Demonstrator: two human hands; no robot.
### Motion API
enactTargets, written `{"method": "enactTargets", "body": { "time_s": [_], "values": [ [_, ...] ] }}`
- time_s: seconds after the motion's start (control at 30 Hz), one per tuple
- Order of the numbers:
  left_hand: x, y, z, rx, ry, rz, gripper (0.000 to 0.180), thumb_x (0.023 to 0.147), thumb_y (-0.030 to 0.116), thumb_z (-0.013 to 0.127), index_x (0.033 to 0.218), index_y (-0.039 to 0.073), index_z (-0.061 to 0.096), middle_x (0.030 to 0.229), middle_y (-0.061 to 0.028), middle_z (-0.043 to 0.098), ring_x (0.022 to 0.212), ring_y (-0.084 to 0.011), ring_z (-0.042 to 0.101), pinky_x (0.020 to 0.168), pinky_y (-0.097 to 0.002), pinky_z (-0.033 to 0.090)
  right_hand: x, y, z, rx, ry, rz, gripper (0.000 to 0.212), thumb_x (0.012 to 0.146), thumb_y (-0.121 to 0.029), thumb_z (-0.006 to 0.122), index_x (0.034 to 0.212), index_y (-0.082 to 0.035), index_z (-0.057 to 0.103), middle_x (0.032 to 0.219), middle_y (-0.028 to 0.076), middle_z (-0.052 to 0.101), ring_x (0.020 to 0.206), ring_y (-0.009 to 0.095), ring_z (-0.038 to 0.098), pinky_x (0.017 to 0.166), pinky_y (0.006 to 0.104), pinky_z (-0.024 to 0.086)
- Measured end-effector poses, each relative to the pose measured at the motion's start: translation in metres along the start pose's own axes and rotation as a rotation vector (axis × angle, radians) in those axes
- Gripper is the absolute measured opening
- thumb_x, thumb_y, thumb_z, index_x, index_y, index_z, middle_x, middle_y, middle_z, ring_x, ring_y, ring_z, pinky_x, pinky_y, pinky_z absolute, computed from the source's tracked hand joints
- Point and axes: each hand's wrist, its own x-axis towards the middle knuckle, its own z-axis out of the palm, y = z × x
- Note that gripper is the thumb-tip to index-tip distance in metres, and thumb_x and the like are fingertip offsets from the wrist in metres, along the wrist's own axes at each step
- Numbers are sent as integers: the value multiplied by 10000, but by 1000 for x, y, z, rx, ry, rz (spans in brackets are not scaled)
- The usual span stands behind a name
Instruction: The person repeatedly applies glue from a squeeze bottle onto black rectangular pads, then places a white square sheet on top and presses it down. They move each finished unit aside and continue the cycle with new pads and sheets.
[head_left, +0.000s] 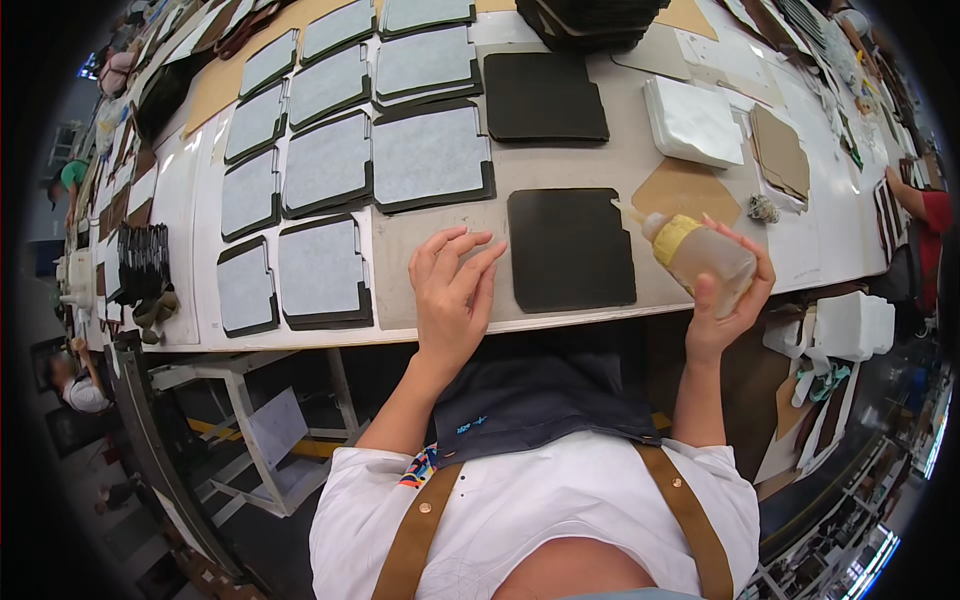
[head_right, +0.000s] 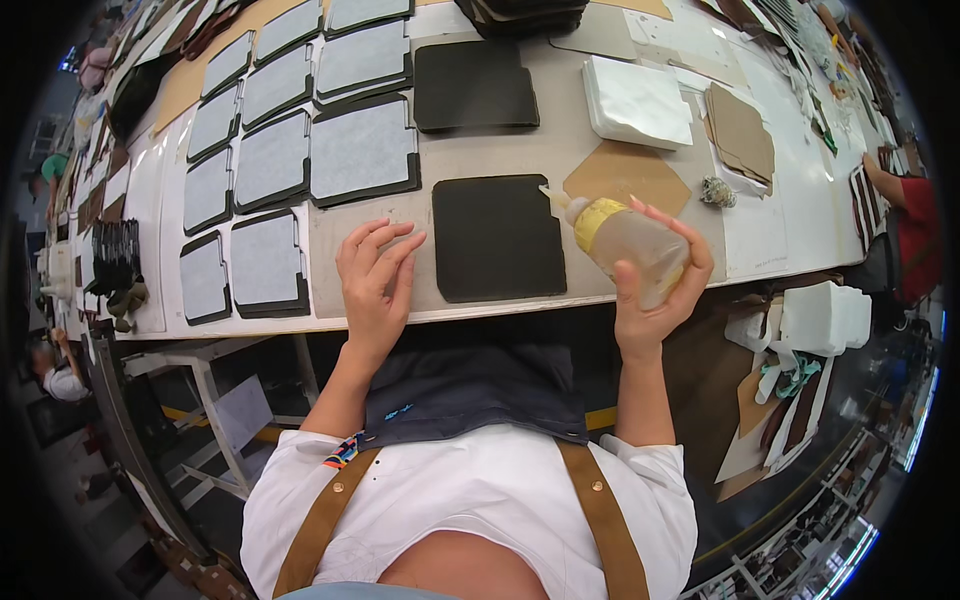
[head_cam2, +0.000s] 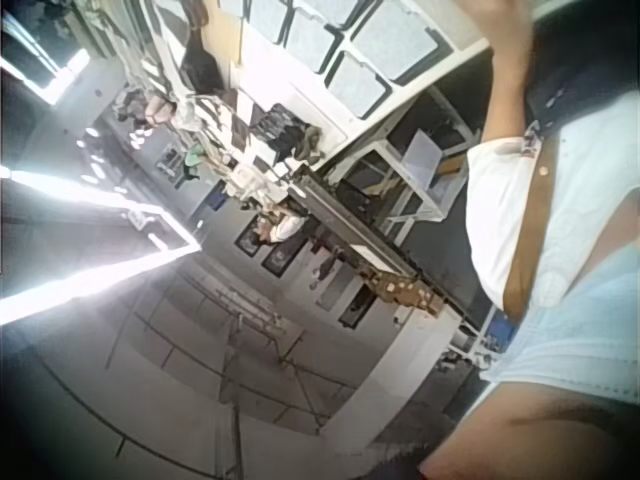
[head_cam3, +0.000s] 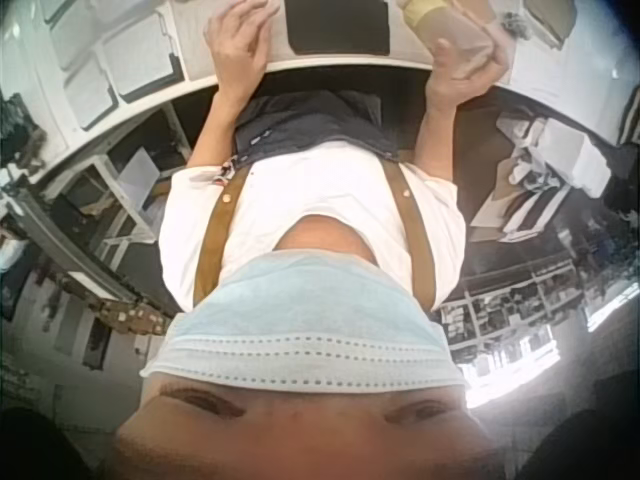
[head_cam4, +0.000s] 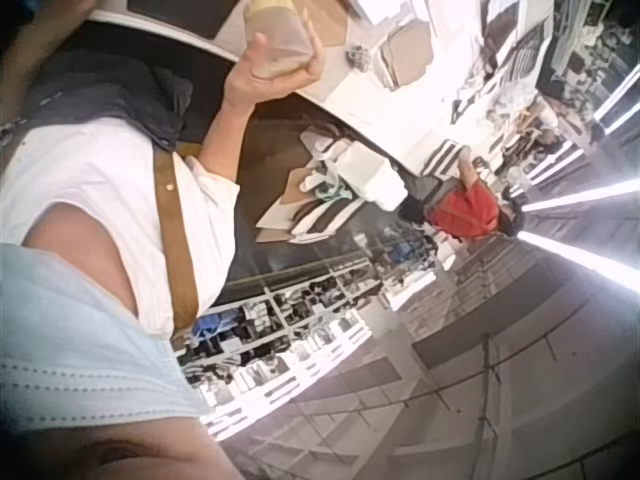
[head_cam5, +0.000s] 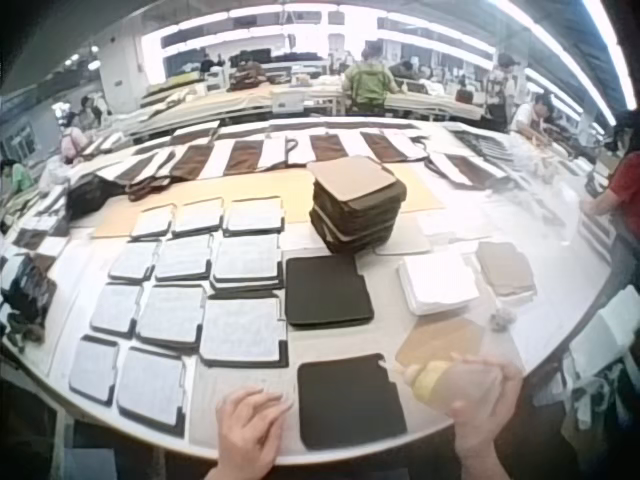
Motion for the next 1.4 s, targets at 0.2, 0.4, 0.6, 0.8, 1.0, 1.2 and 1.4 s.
{"method": "enactTargets", "body": {
  "time_s": [0.2, 0.4, 0.6, 0.8, 1.0, 1.2, 1.4],
  "values": [
    [0, -1, 1, -4, 15, 22, 282, 865, 30, 692, 1131, 104, 749, 1180, -47, 680, 1233, -301, 549, 1053, -466, 368, 0, -4, 10, 3, -67, -58, 627, 923, -239, 776, 1372, -3, 407, 1296, 234, 580, 1226, 361, 620, 1070, 460, 473],
    [0, 0, -1, -2, 6, 7, 282, 889, 18, 667, 1139, 111, 757, 1194, -43, 694, 1253, -299, 542, 1070, -439, 367, -1, -7, 26, 24, -131, -97, 627, 909, -202, 786, 1366, -7, 404, 1285, 223, 576, 1212, 374, 627, 1055, 465, 483],
    [0, 0, -1, -13, 8, -1, 281, 890, 22, 670, 1140, 115, 758, 1197, -42, 692, 1254, -299, 541, 1068, -443, 366, -2, -8, 43, 62, -198, -148, 655, 883, -166, 804, 1370, -16, 391, 1290, 233, 573, 1208, 380, 631, 1042, 466, 493],
    [-1, -2, 0, -27, 25, 8, 275, 867, 38, 693, 1128, 107, 745, 1197, -46, 678, 1240, -300, 543, 1062, -471, 360, -3, -9, 62, 88, -269, -206, 696, 848, -143, 831, 1375, -25, 391, 1296, 236, 577, 1208, 379, 634, 1034, 463, 500],
    [-1, -2, -2, -35, 47, 2, 300, 871, 4, 672, 1151, 93, 732, 1208, -61, 674, 1238, -305, 547, 1059, -448, 373, 2, -12, 73, 116, -320, -192, 733, 851, -216, 847, 1390, -32, 385, 1304, 222, 574, 1235, 391, 619, 1040, 470, 494],
    [-4, -4, -3, -125, 165, -52, 293, 872, -25, 646, 1147, 69, 681, 1154, -100, 645, 1204, -324, 557, 1044, -432, 398, 25, -10, 63, 328, -234, 94, 817, 884, -463, 796, 1457, -54, 382, 1339, 153, 512, 1279, 350, 581, 1052, 448, 472],
    [-4, -6, -1, -143, 189, -42, 282, 865, -20, 656, 1122, 91, 685, 1107, -73, 642, 1170, -316, 553, 1020, -436, 392, 52, 15, 46, 204, -346, 185, 773, 868, -400, 816, 1467, -64, 460, 1305, 99, 548, 1215, 211, 554, 1072, 376, 438]
  ]
}}
